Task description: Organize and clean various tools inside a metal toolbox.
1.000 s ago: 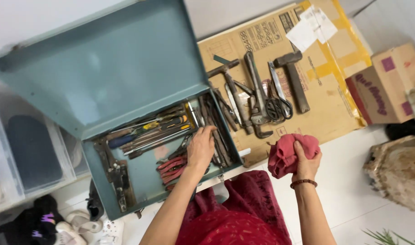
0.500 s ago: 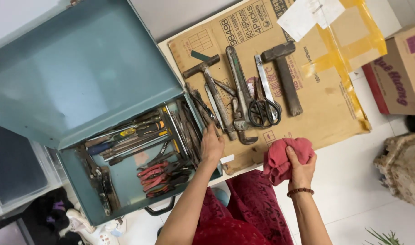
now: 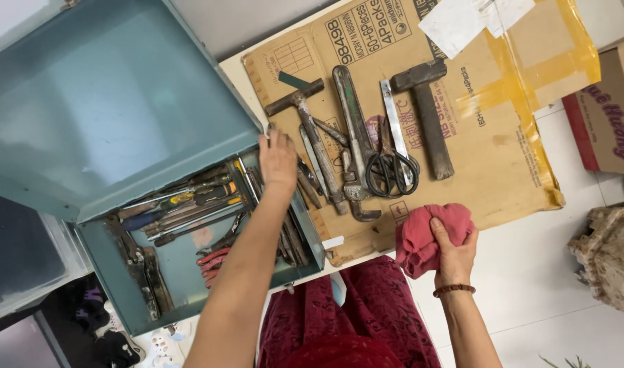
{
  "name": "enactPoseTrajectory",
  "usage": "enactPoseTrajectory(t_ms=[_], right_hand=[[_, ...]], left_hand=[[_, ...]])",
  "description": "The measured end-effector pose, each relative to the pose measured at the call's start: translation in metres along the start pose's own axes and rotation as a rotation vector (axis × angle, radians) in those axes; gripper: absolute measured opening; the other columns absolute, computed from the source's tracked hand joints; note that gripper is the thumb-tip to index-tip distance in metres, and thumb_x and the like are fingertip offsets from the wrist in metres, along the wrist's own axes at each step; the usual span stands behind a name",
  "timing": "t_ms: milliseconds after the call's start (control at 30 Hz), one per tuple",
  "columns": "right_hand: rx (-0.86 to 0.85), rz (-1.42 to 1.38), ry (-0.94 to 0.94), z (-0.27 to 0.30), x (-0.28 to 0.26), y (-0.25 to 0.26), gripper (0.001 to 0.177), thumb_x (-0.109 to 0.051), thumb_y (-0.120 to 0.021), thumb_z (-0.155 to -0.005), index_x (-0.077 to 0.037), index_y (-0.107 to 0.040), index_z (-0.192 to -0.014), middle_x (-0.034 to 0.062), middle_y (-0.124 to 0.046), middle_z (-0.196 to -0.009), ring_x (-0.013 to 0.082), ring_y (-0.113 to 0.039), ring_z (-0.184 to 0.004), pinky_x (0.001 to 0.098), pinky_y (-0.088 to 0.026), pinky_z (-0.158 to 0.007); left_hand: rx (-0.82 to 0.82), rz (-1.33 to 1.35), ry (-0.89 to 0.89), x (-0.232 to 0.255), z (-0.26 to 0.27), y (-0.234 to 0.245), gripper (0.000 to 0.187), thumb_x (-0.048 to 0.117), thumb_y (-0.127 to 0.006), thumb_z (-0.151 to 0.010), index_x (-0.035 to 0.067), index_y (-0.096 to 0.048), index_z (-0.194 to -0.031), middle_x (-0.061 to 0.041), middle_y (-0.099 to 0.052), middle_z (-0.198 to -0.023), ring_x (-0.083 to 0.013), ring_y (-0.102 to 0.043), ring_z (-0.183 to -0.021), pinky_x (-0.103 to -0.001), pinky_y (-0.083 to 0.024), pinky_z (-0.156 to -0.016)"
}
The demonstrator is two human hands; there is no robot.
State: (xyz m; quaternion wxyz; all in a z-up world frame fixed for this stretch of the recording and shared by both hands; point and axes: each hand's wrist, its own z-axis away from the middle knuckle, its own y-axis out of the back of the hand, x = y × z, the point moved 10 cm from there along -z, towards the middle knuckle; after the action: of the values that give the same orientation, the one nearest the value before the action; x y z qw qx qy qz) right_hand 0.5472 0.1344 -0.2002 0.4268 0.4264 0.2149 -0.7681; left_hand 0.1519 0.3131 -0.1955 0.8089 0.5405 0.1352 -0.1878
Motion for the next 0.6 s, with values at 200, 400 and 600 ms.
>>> enactPoseTrajectory(t_ms=[200, 400, 600], right_hand=[[-0.008, -0.004, -0.029, -0.007, 0.003, 0.002, 0.069, -0.014, -0.083, -0.084, -0.007, -0.046, -0.142, 0.0111, -0.063, -0.132, 0.0217, -0.064, -0.119, 0.0367, -0.056, -0.1], [-0.012, -0.007, -0.018, -0.01, 0.002, 0.005, 0.07, -0.014, -0.083, -0.084, -0.007, -0.046, -0.143, 0.0115, -0.063, -0.132, 0.0219, -0.064, -0.119, 0.0367, -0.056, -0.1], [-0.017, -0.031, -0.041, -0.011, 0.005, 0.007, 0.069, -0.014, -0.084, -0.083, -0.007, -0.046, -0.141, 0.0116, -0.063, -0.131, 0.0221, -0.064, -0.118, 0.0369, -0.056, -0.099]], left_hand=[[0.12, 0.09, -0.066, 0.004, 0.002, -0.008, 0.028, 0.014, -0.063, -0.091, 0.014, -0.063, -0.119, -0.01, -0.063, -0.121, -0.0273, -0.048, -0.127, -0.052, -0.026, -0.116], [0.23, 0.127, -0.147, 0.006, 0.006, -0.009, 0.027, 0.01, -0.063, -0.086, 0.014, -0.068, -0.112, -0.007, -0.063, -0.113, -0.025, -0.052, -0.119, -0.052, -0.028, -0.116], [0.333, 0.311, -0.283, -0.01, 0.032, 0.05, 0.015, 0.018, -0.066, -0.088, 0.015, -0.072, -0.101, -0.008, -0.065, -0.108, -0.0274, -0.055, -0.118, -0.054, -0.029, -0.117]])
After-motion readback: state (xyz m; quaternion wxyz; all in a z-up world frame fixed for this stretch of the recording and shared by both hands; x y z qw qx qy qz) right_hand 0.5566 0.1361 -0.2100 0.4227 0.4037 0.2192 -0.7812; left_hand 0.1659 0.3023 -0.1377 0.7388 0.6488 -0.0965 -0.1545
